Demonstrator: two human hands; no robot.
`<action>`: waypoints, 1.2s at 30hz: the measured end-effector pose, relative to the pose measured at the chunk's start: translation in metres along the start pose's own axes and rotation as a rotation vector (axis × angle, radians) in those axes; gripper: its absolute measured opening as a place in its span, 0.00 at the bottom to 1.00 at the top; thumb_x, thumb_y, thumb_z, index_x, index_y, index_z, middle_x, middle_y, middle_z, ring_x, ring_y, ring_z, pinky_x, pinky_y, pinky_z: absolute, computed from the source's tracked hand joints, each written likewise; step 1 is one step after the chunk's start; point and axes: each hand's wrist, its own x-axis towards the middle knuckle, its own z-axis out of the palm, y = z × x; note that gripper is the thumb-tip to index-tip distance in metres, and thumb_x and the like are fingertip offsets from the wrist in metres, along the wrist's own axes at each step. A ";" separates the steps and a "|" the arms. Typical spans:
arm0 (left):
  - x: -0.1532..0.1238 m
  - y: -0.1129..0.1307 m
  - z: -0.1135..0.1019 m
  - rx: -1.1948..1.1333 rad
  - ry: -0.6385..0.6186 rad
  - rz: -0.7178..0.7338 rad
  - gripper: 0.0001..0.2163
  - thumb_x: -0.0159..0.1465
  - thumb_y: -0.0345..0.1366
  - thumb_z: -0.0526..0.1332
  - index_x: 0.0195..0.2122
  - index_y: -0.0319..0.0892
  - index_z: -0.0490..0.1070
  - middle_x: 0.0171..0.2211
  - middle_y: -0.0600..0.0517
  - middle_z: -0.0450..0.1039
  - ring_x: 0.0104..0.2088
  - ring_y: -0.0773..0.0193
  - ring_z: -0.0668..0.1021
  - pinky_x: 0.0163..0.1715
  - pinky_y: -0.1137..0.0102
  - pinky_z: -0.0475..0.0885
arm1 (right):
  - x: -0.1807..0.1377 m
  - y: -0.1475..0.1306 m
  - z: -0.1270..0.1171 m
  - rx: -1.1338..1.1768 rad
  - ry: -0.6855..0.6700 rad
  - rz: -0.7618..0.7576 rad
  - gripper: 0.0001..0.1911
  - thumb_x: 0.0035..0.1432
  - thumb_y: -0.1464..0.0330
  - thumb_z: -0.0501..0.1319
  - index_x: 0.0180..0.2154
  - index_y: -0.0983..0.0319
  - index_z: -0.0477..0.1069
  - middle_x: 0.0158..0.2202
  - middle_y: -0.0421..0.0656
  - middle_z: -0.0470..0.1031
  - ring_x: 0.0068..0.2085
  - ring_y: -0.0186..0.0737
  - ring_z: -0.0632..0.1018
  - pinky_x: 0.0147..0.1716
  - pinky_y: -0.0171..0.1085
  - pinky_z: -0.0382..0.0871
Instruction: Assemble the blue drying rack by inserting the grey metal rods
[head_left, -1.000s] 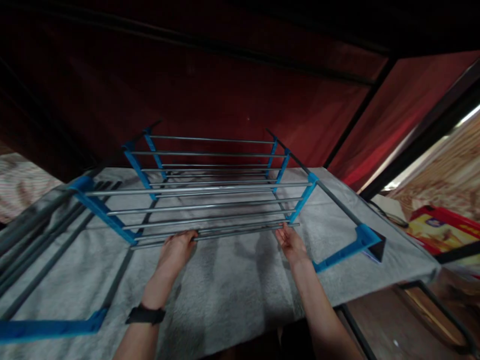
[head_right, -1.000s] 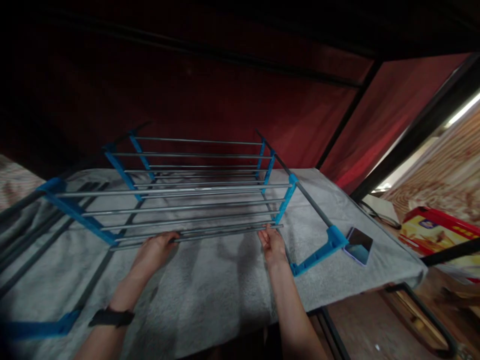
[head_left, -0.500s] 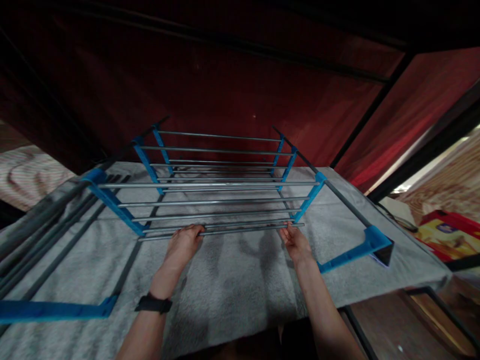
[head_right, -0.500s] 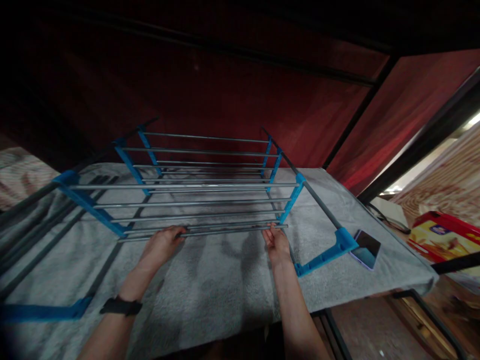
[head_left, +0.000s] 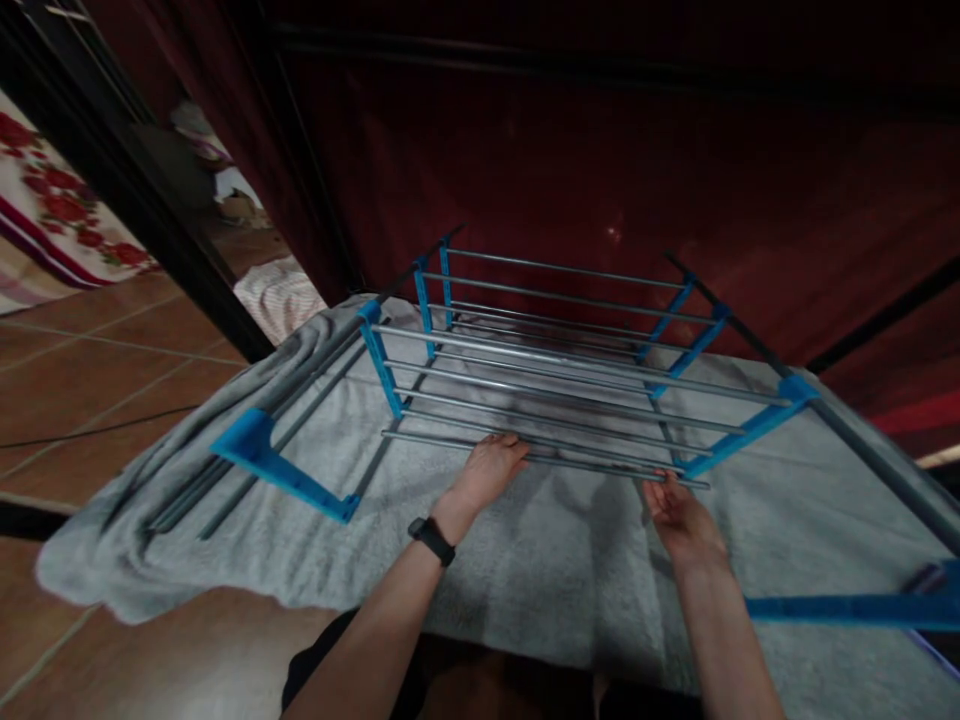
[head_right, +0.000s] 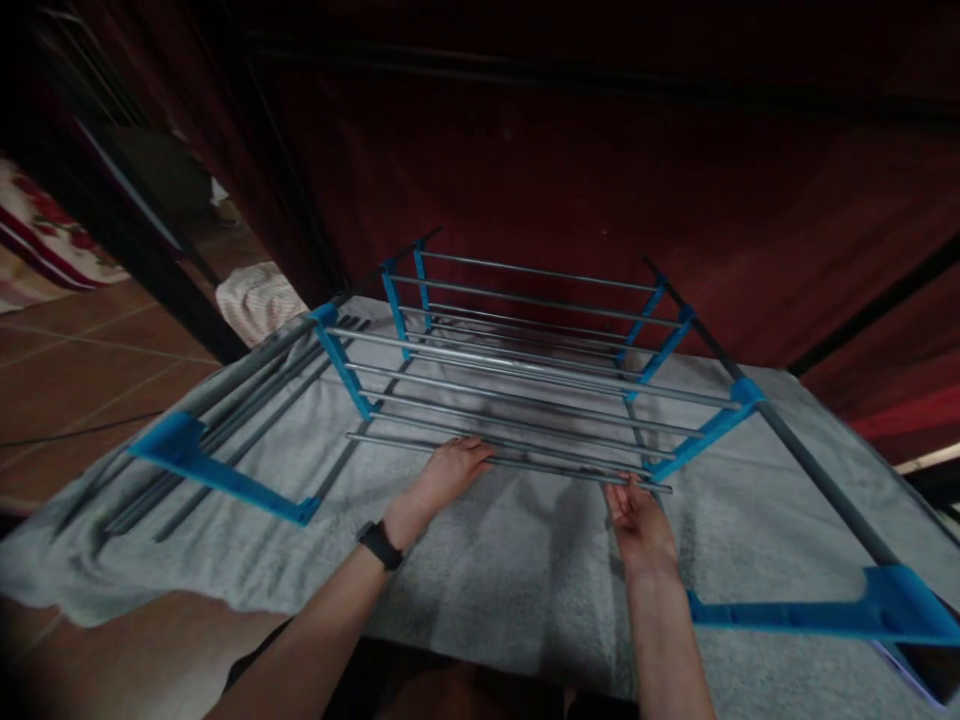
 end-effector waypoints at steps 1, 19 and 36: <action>0.000 0.002 0.000 0.004 -0.001 0.004 0.08 0.70 0.38 0.58 0.45 0.45 0.74 0.41 0.49 0.76 0.43 0.59 0.78 0.48 0.65 0.70 | -0.001 -0.001 0.001 -0.001 0.003 0.009 0.09 0.63 0.77 0.57 0.34 0.59 0.74 0.32 0.36 0.79 0.36 0.27 0.81 0.41 0.30 0.78; 0.000 0.008 0.007 0.007 -0.025 0.032 0.10 0.70 0.37 0.56 0.48 0.45 0.75 0.43 0.48 0.77 0.45 0.58 0.78 0.51 0.64 0.68 | -0.019 0.023 0.016 -0.092 -0.152 0.059 0.05 0.54 0.76 0.64 0.32 0.61 0.74 0.31 0.38 0.79 0.33 0.31 0.80 0.42 0.33 0.79; 0.001 0.014 0.010 -0.011 -0.048 0.062 0.10 0.69 0.36 0.58 0.49 0.46 0.75 0.43 0.49 0.77 0.46 0.57 0.78 0.51 0.64 0.68 | -0.029 0.055 0.024 -0.074 -0.215 0.068 0.05 0.49 0.74 0.70 0.29 0.62 0.75 0.30 0.39 0.79 0.34 0.33 0.81 0.46 0.36 0.79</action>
